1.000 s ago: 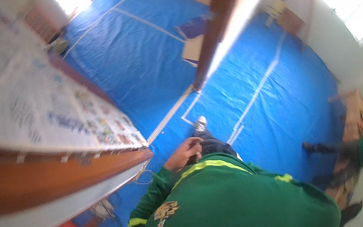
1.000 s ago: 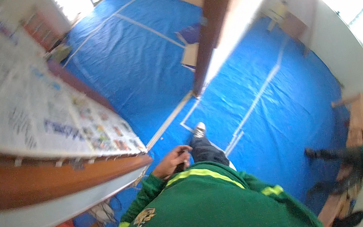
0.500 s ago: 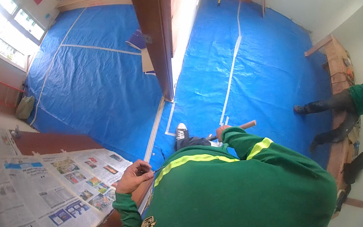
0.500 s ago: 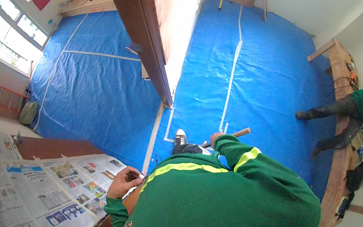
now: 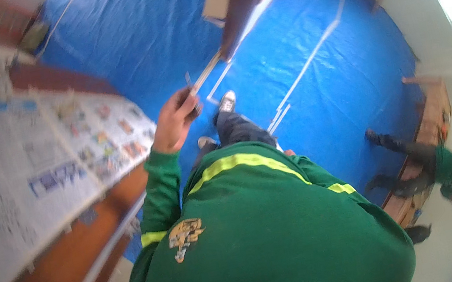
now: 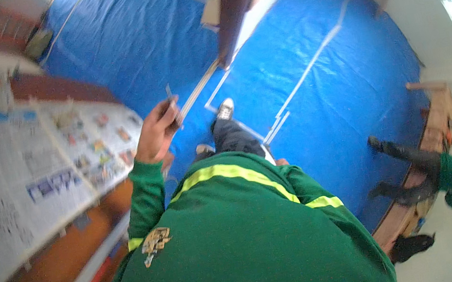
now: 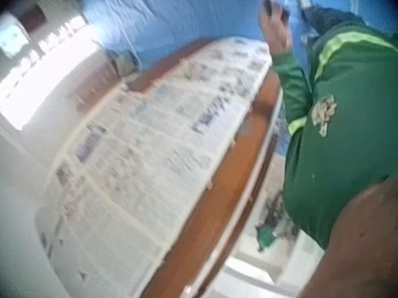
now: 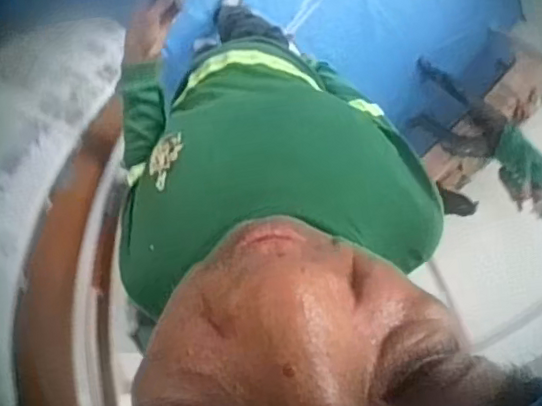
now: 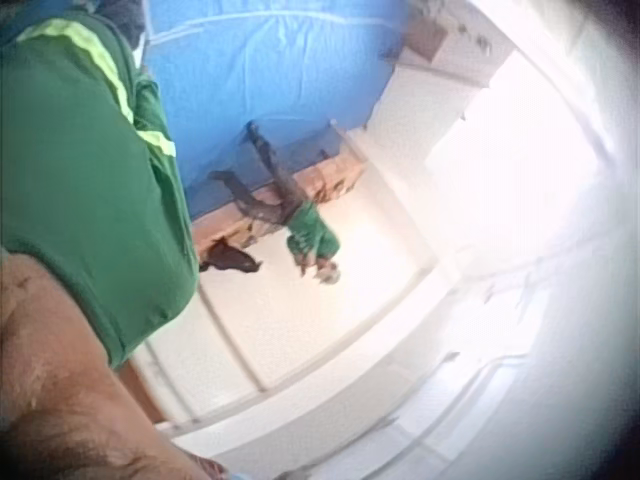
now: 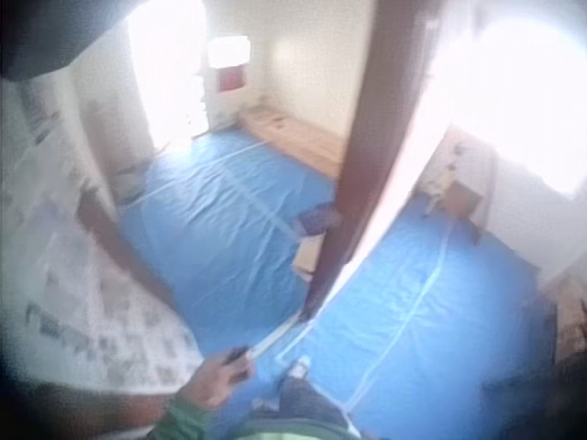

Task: The person walks through a room with blue floor protection, picks up a corded drill and hammer, then adjusts the drill bit and chuck. They position a metal ceiling frame and use the drill to fasten it to the ceiling.

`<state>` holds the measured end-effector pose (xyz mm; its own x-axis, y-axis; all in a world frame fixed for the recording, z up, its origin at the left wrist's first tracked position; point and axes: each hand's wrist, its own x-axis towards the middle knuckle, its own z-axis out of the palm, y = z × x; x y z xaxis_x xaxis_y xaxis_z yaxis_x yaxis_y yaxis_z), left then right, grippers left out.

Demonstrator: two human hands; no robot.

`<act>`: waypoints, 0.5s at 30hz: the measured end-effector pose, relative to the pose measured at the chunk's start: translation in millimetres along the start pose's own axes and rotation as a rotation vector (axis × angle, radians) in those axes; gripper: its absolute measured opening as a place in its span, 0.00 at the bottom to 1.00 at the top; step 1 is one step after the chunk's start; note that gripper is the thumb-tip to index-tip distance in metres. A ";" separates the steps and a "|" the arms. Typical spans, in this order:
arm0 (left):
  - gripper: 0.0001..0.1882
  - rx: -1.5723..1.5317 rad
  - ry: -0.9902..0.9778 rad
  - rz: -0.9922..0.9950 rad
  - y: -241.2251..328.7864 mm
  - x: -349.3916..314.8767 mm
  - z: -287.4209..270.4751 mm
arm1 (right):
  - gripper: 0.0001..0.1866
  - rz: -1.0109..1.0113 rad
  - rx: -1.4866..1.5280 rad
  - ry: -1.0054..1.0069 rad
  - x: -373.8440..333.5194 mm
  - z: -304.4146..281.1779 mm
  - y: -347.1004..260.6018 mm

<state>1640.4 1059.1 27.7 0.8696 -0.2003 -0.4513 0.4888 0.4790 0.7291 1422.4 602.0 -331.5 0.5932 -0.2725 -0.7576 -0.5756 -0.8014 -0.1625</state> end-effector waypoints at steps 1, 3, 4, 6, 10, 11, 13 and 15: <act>0.18 -0.113 -0.007 0.044 -10.5 -7.9 -4.9 | 0.26 -0.013 -0.030 -0.013 -11.0 -10.3 -2.8; 0.19 -0.184 0.011 0.022 -16.8 -13.9 3.1 | 0.26 -0.005 0.000 -0.021 -26.3 -0.4 0.0; 0.19 -0.256 0.040 0.035 -22.8 -24.0 -0.9 | 0.26 -0.023 -0.040 -0.022 -24.2 -15.5 -1.9; 0.19 -0.313 0.044 0.042 -31.1 -35.5 -6.0 | 0.26 -0.040 -0.073 -0.025 -26.6 -25.4 -4.2; 0.16 -0.369 0.000 0.007 -38.3 -34.4 -19.0 | 0.26 -0.054 -0.068 -0.015 -23.6 -21.3 -5.2; 0.16 -0.383 -0.002 0.000 -39.3 -33.6 -21.4 | 0.26 -0.057 -0.073 -0.014 -23.9 -21.9 -4.8; 0.14 -0.410 -0.001 -0.009 -45.4 -28.7 -29.8 | 0.26 -0.066 -0.081 -0.016 -21.8 -24.6 -5.4; 0.14 -0.447 -0.006 -0.020 -52.3 -20.9 -38.4 | 0.26 -0.071 -0.085 -0.017 -20.3 -26.9 -5.6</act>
<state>1594.0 1071.0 -20.8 0.8614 -0.2174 -0.4591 0.4280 0.7973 0.4256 1428.7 597.7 -298.2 0.6211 -0.2049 -0.7565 -0.4818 -0.8611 -0.1623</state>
